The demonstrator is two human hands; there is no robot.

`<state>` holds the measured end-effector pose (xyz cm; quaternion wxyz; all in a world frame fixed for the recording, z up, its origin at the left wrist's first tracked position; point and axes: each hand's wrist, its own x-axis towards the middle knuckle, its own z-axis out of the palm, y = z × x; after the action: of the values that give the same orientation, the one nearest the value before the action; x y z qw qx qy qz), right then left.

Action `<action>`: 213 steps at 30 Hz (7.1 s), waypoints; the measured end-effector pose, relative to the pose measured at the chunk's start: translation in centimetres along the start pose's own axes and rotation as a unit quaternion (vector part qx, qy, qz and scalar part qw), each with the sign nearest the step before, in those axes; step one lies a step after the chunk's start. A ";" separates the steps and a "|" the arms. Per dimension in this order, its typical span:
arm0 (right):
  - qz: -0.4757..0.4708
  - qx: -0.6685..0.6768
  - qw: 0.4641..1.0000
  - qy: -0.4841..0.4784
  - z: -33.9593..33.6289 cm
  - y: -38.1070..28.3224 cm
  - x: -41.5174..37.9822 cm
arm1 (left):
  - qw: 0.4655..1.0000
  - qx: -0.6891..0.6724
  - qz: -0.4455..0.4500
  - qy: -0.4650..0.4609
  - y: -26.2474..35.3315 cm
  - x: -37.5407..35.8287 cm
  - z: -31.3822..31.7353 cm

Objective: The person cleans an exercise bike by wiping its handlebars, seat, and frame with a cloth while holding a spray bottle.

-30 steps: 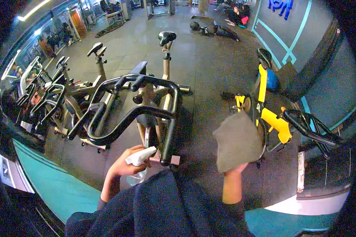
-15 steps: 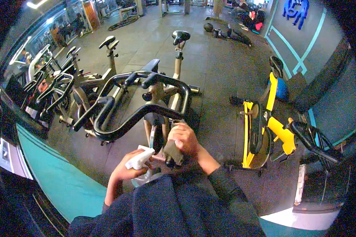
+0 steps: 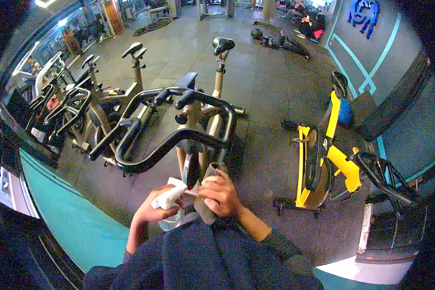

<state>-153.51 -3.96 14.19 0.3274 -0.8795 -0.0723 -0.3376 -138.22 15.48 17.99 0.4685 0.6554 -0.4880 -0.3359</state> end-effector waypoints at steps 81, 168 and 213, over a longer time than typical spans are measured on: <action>0.054 0.020 0.998 -0.018 0.1 4.6 1.2 | 0.998 0.015 0.059 0.012 1.7 -0.4 0.9; 0.323 -0.119 0.932 0.112 0.9 14.0 3.6 | 0.976 0.038 0.182 -0.114 -0.3 11.1 -2.7; 0.500 0.012 0.849 0.171 -0.8 21.2 9.5 | 0.967 0.031 0.203 -0.150 -0.7 11.7 -2.4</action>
<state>-139.34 -21.74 9.54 0.4700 -0.7212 0.4297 -0.2725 -132.36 5.04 18.30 0.4279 0.4988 -0.6856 -0.3132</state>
